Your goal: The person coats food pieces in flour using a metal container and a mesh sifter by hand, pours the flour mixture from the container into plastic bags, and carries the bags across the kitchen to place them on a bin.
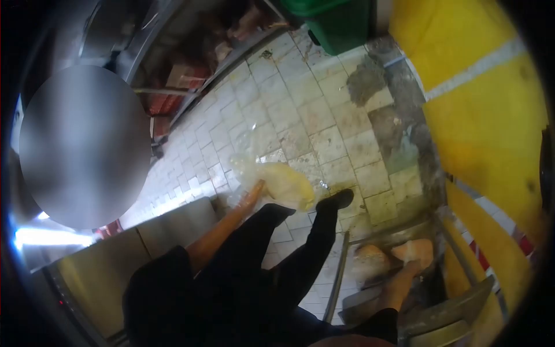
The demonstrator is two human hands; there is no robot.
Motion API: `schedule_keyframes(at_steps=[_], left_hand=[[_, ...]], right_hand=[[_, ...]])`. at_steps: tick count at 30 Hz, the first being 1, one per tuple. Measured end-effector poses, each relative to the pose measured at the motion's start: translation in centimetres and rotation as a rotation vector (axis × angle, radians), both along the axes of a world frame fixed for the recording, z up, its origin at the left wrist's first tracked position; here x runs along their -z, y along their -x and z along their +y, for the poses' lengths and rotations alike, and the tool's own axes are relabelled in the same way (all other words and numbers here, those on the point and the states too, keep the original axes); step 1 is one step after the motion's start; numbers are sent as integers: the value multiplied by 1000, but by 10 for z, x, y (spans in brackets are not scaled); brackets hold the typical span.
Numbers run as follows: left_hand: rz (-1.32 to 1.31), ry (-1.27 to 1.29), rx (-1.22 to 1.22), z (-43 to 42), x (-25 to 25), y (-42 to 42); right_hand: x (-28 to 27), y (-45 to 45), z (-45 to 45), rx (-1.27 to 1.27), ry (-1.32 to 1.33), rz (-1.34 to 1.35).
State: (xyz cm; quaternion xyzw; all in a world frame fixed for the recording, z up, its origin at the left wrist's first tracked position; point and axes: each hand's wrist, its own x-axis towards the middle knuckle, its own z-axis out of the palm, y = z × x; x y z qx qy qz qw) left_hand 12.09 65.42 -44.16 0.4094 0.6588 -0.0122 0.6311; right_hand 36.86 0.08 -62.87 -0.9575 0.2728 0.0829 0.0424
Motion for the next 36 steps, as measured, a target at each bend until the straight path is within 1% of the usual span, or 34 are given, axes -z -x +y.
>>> schedule_keyframes(at_steps=[5, 8, 9, 11, 12, 14, 15, 17, 18, 19, 21, 22, 23, 24, 25, 27, 28, 29, 30, 31, 32, 34, 35, 36], left_hand=[[-112, -10, -239, 27, -82, 0], [-287, -324, -518, 39, -126, 6], [-317, -325, -552, 46, -136, 13], [-336, -302, -595, 64, -147, 26], [-363, -300, -619, 79, -159, 32], [-400, -200, -755, 106, -183, 47], [-421, -203, -772, 121, -199, 53], [-499, 13, -998, 156, -226, 63], [-444, 69, -1050, 177, -210, 75], [-452, 68, -1061, 190, -197, 96], [-777, 281, -1073, 224, -230, 110], [-772, 300, -1069, 240, -230, 118], [-702, 188, -1036, 258, -222, 126], [-631, 83, -966, 263, -212, 126], [-621, 121, -899, 274, -213, 132], [-939, 303, -907, 288, -211, 132], [-1073, 212, -780, 297, -203, 132], [-1069, 228, -752, 309, -211, 129], [-1086, 258, -778, 344, -224, 125], [-1120, 257, -778, 355, -234, 115], [-1116, 267, -757, 368, -238, 104], [-1095, 313, -817, 395, -244, 72], [-1088, 322, -804, 404, -246, 55], [-1121, 281, -771, 405, -248, 36]], right_hand=[[-82, -19, 77, -139, -243, 61], [-128, -26, 153, -240, -395, 140], [-144, -25, 180, -264, -448, 166], [-162, -26, 223, -303, -533, 220], [-177, -28, 250, -324, -569, 228], [-201, -28, 302, -372, -622, 252], [-208, -28, 333, -397, -645, 253], [-226, -31, 395, -455, -703, 265], [-235, -29, 423, -480, -722, 268], [-243, -27, 451, -518, -739, 273], [-261, -24, 511, -593, -766, 271], [-268, -21, 538, -628, -776, 268], [-271, -22, 574, -675, -799, 259], [-273, -17, 580, -676, -809, 253], [-280, -13, 600, -681, -817, 230], [-296, -21, 636, -700, -861, 184], [-305, -24, 654, -704, -887, 163], [-310, -26, 668, -700, -904, 144], [-327, -32, 709, -717, -924, 129], [-332, -39, 725, -721, -959, 107], [-339, -46, 744, -729, -995, 86], [-350, -66, 777, -744, -1092, 41], [-353, -80, 791, -758, -1152, 18], [-354, -96, 803, -773, -1232, -8]])
